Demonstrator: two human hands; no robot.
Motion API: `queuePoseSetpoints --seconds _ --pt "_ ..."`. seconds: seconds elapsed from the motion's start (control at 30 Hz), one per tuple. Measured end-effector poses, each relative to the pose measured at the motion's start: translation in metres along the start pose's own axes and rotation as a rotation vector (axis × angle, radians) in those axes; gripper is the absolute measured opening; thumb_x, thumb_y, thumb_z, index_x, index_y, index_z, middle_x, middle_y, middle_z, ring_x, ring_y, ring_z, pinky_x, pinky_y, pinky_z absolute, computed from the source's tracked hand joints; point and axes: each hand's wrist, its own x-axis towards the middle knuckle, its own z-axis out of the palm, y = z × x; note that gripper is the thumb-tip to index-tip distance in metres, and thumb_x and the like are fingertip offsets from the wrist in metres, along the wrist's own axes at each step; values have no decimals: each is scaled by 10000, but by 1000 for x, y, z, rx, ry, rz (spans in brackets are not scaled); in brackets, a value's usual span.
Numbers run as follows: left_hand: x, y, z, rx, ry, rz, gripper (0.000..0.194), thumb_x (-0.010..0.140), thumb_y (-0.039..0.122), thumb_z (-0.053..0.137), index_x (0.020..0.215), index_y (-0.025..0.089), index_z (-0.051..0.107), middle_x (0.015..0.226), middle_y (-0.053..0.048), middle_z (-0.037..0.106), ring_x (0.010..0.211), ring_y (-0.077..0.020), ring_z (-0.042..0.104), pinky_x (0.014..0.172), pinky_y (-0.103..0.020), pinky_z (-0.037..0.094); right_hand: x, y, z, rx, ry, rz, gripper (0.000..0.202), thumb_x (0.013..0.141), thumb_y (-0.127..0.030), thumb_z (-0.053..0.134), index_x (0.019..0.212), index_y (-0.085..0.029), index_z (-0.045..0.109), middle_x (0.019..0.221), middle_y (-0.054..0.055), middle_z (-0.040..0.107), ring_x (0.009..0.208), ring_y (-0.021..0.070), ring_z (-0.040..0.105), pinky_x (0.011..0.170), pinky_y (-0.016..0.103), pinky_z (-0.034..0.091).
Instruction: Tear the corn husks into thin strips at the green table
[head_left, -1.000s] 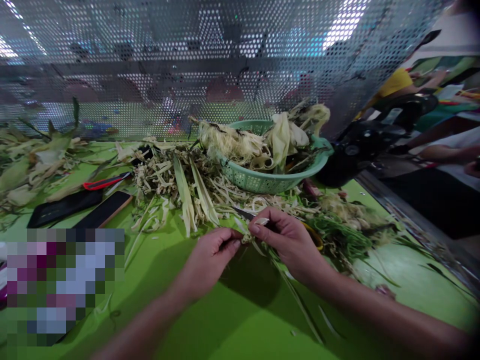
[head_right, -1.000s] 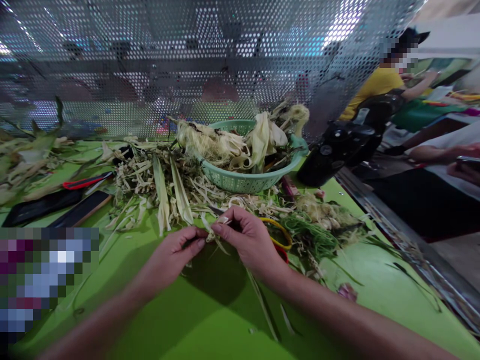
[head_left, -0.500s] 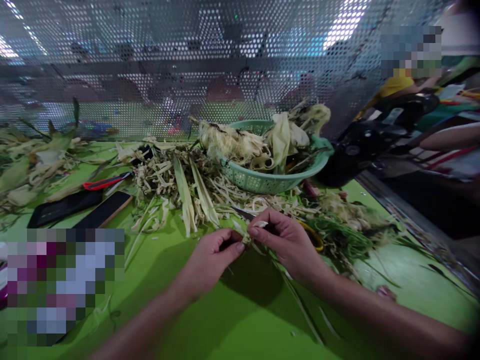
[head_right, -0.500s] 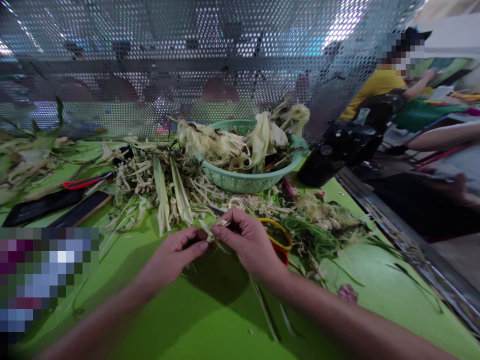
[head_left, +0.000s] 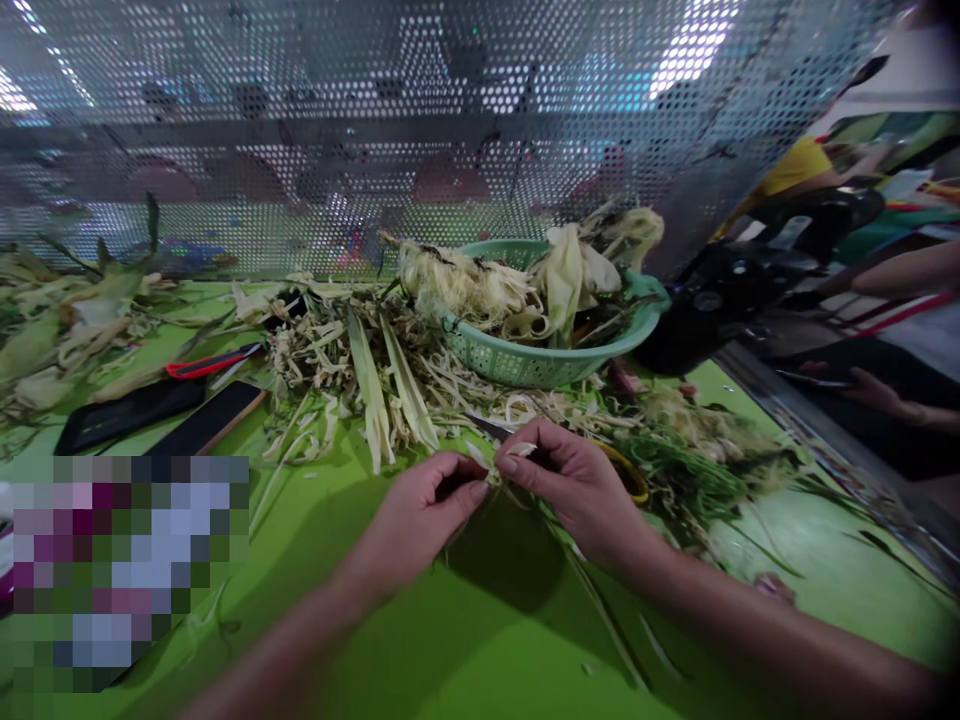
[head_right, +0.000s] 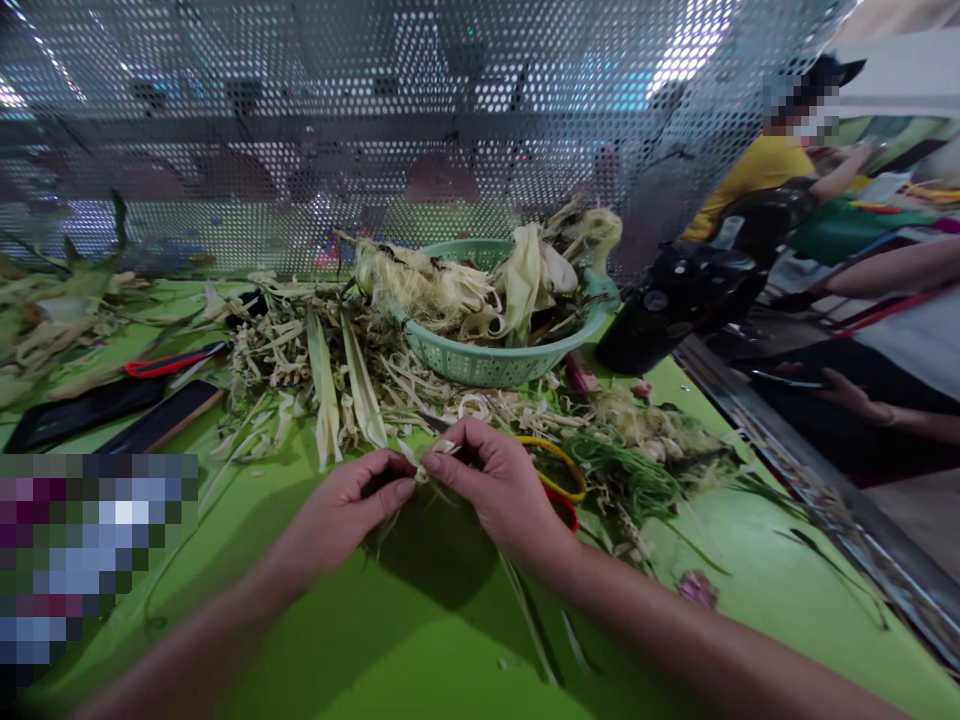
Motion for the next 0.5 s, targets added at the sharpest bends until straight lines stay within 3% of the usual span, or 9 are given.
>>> queuePoseSetpoints --seconds 0.5 --pt "0 -4 2 154 27 63 179 855 291 483 879 172 614 874 -44 628 815 -166 552 733 -283 427 0 1 1 9 -6 2 250 746 -411 698 725 -187 588 645 -14 533 595 106 462 545 231 376"
